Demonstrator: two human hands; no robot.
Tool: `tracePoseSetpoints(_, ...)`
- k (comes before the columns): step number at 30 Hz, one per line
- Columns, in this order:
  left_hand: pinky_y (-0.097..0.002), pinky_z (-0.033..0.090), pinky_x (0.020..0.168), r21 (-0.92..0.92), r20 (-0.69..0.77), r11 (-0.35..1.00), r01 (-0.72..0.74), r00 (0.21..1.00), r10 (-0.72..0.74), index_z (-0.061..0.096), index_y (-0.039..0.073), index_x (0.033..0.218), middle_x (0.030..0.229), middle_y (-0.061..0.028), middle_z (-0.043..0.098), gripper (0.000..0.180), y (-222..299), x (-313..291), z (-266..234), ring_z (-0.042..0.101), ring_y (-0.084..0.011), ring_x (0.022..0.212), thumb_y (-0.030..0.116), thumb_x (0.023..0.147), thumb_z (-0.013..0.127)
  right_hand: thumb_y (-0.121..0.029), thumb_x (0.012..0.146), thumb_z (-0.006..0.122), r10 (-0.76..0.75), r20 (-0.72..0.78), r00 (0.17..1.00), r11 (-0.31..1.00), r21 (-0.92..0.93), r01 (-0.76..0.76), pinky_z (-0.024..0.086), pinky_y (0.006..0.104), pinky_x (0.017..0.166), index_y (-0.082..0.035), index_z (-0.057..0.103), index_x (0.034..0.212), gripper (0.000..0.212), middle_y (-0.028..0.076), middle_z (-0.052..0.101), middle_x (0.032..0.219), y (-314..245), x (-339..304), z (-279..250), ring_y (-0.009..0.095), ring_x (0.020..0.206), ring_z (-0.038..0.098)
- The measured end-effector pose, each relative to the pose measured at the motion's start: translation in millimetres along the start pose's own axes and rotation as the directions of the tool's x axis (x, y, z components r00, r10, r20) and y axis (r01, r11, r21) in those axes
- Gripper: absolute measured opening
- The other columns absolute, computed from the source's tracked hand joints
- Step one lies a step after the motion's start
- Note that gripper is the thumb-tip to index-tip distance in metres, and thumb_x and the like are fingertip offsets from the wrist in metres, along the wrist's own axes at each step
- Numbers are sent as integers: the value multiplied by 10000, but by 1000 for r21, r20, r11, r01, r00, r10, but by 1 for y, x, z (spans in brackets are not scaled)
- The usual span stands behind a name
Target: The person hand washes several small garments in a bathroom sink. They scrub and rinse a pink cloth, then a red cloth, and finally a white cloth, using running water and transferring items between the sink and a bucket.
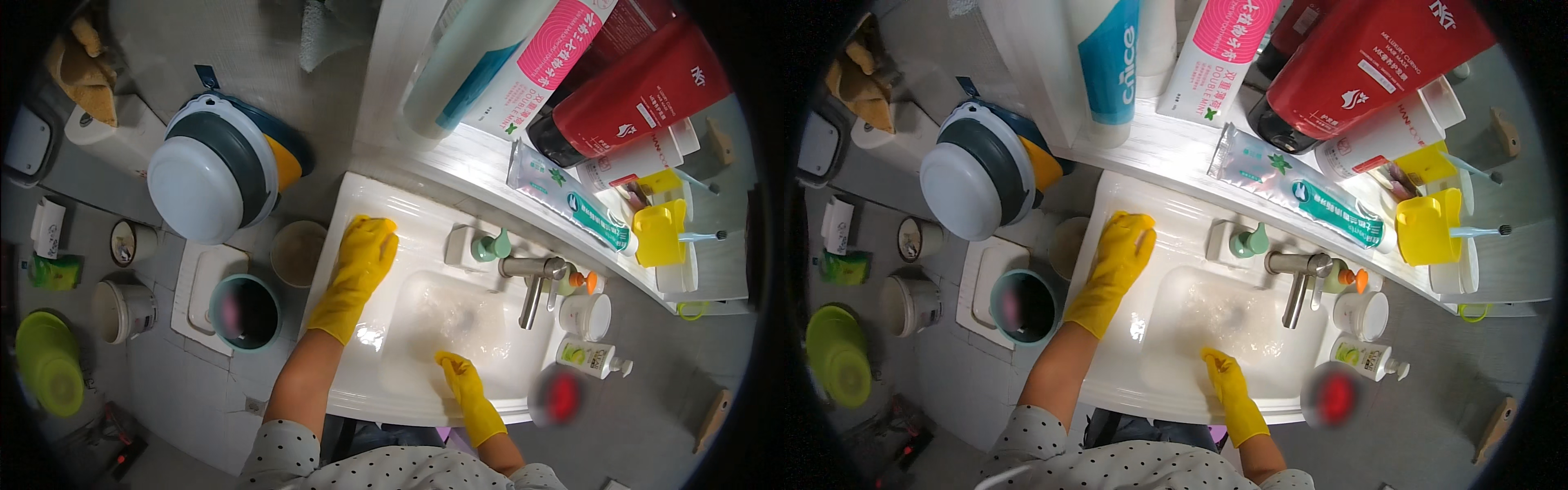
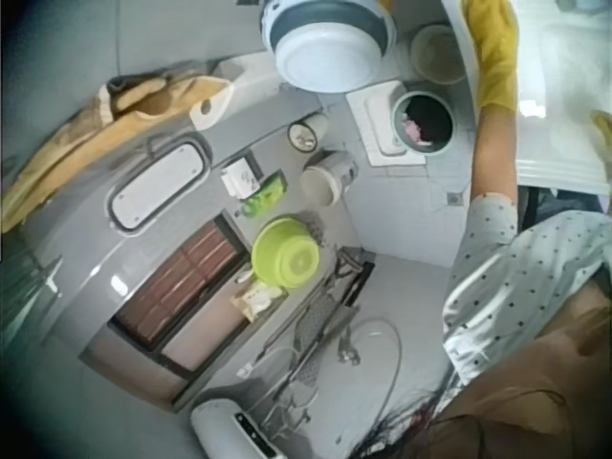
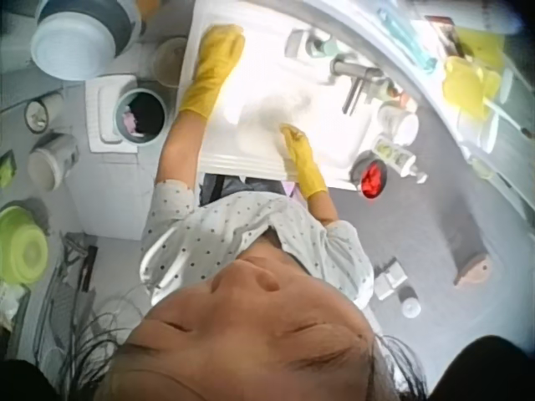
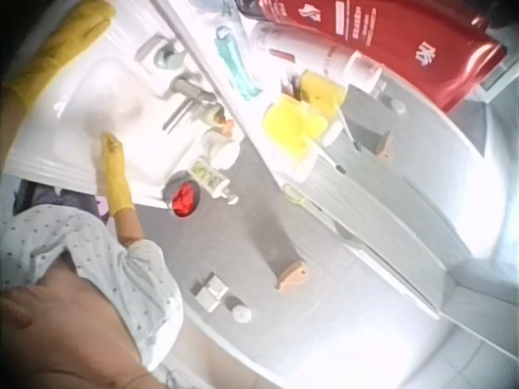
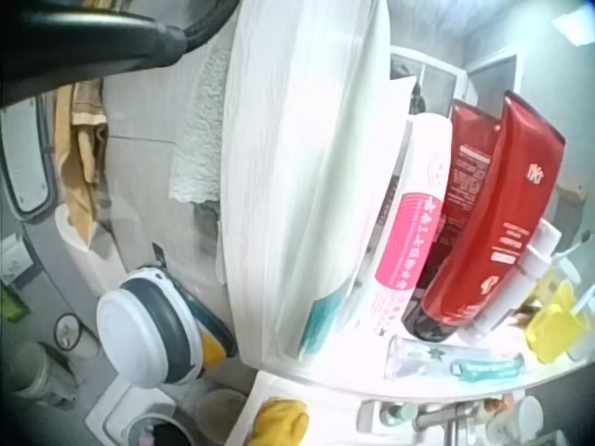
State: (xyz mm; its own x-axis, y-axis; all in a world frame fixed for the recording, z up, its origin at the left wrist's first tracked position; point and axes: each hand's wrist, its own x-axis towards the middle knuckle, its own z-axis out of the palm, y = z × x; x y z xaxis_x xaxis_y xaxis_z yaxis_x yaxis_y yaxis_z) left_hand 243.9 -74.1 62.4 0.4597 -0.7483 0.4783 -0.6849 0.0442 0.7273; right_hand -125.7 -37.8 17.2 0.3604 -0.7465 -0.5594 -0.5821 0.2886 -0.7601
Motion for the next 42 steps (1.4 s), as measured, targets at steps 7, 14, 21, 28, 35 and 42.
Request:
tracePoseSetpoints(7, -446, 480, 850, -352, 461, 932, 82, 882, 96, 669, 59, 970, 971, -154, 675, 137, 63, -81, 54, 604, -379, 929, 79, 846, 613, -75, 974, 594, -143, -481, 865, 954, 167, 250, 500, 237, 806, 9, 690, 1069, 159, 23, 711, 949, 73, 86, -21, 117, 858, 631)
tracePoseSetpoints(14, -439, 471, 929, -147, 160, 989, 17, 987, 7, 669, 57, 1064, 1065, -160, 676, 213, 22, -10, -1, 606, -367, 1012, 69, 858, 617, -88, 995, 569, -4, -145, 989, 966, 256, 41, 515, 241, 823, -7, 684, 1092, 171, 22, 702, 910, 10, 81, 14, 115, 832, 636)
tracePoseSetpoints(21, -441, 485, 846, -178, 317, 962, -205, 914, 253, 666, 68, 961, 944, -106, 683, 155, 22, 4, 65, 627, -337, 905, 130, 826, 621, -101, 999, 579, -38, 43, 998, 959, 281, 24, 528, 246, 845, -4, 671, 1154, 206, 56, 721, 968, -13, 51, 18, 141, 903, 674)
tracePoseSetpoints(28, -446, 499, 833, -303, 646, 933, 196, 762, 50, 673, 99, 1011, 992, -137, 686, 174, 57, -103, 62, 634, -367, 936, 177, 874, 602, -135, 992, 588, 23, 256, 966, 985, -169, 21, 517, 254, 861, 7, 640, 1207, 263, 73, 711, 1057, -99, 17, -32, 144, 945, 659)
tracePoseSetpoints(35, -448, 515, 838, -267, 659, 829, 492, 721, -216, 689, 130, 1108, 1082, -166, 697, 228, 101, -104, 76, 645, -397, 997, 225, 928, 587, -276, 985, 561, 51, 285, 957, 738, -656, 156, 491, 332, 917, -23, 624, 1239, 364, 144, 696, 1128, -90, -3, -57, 286, 986, 647)
tracePoseSetpoints(42, -457, 523, 803, 108, 287, 962, 250, 919, -271, 718, 138, 923, 921, -176, 690, 121, 115, -11, 98, 657, -369, 906, 223, 862, 657, -330, 992, 524, -183, 443, 878, 900, -284, 331, 471, 394, 978, -68, 630, 1238, 375, 175, 660, 1195, -119, -50, -64, 350, 1140, 601)
